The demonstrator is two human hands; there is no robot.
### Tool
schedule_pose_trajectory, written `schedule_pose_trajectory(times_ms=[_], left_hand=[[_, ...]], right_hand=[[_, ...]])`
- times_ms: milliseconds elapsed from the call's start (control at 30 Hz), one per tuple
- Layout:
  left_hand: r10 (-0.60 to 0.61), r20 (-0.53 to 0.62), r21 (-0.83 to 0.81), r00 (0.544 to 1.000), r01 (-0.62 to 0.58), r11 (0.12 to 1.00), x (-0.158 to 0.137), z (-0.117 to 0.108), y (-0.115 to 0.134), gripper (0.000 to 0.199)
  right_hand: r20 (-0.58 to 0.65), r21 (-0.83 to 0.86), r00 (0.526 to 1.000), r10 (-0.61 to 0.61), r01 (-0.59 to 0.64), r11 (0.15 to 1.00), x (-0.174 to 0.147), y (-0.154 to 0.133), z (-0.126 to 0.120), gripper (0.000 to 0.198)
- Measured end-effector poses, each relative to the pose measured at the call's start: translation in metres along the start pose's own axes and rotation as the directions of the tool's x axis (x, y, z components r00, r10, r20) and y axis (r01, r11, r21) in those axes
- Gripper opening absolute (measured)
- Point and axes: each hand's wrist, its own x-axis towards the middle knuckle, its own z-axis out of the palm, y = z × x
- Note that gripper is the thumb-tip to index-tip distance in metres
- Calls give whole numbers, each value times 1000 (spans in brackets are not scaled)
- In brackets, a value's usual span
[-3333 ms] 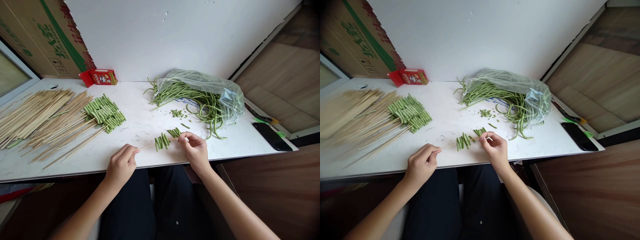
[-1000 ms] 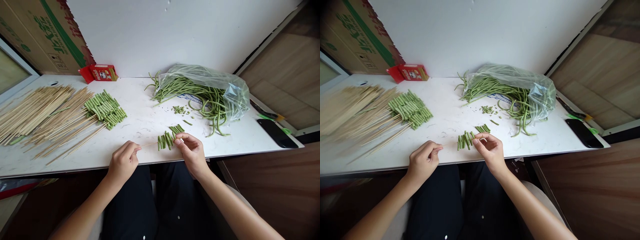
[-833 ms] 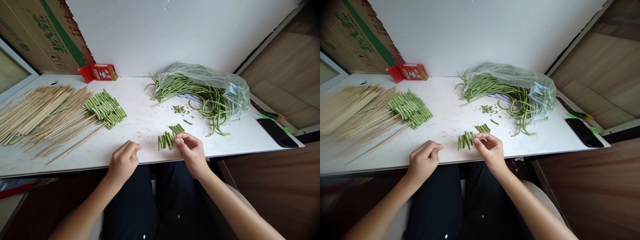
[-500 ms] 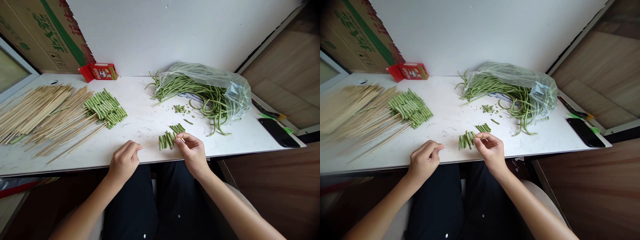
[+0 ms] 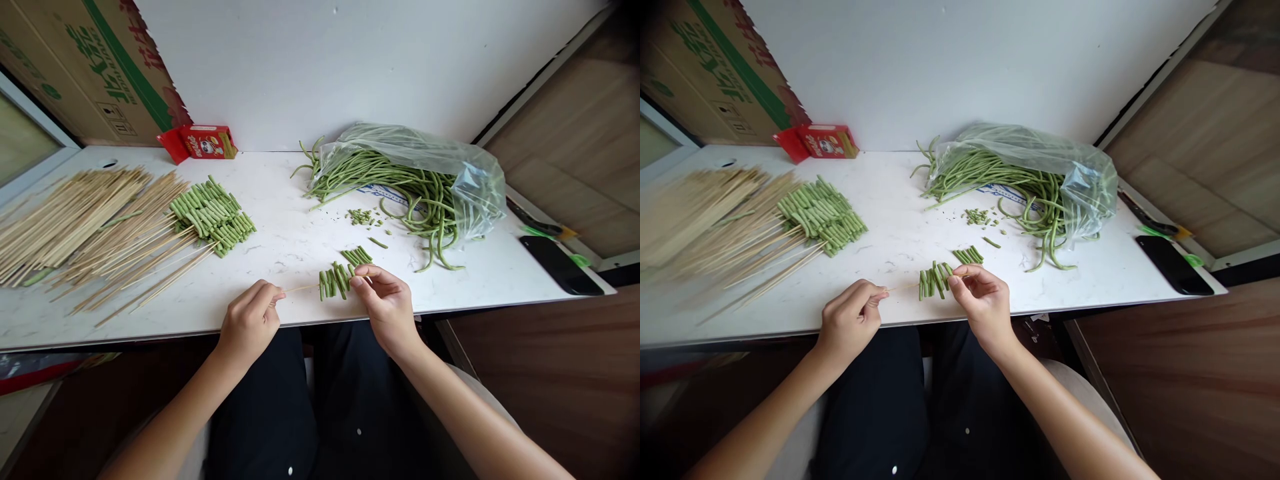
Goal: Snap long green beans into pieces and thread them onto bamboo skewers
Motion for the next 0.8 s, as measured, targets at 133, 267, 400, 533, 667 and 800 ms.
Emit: schedule_pose_trajectory(times_ms=[133, 267, 400, 533, 667, 800], left_hand=[[5, 0, 1, 1000, -5, 1000, 0, 1, -1, 32], [6, -4, 1, 1000, -6, 1000, -1, 1, -1, 32], [-4, -11, 0, 1000, 4, 1000, 0, 1, -1, 31], [-17, -18, -11, 1000, 17, 1000, 0, 1, -1, 32], [-24, -23, -11, 999, 24, 1000, -1, 1, -1, 30], [-20, -33, -11, 999, 20, 1000, -2, 1, -1, 29]], right_hand=[[3, 18, 1000, 2, -2, 1000, 0, 0, 0, 19], [-1, 40, 1000, 9, -9, 999, 0, 1, 1, 18], [22, 75, 998, 57, -59, 995, -1, 3, 0, 18], [71, 110, 995, 68, -75, 991, 0, 5, -4, 20], [106, 140, 992, 66, -81, 987, 3, 5, -6, 18], [119, 168, 990, 74, -94, 981, 4, 5, -6, 17]])
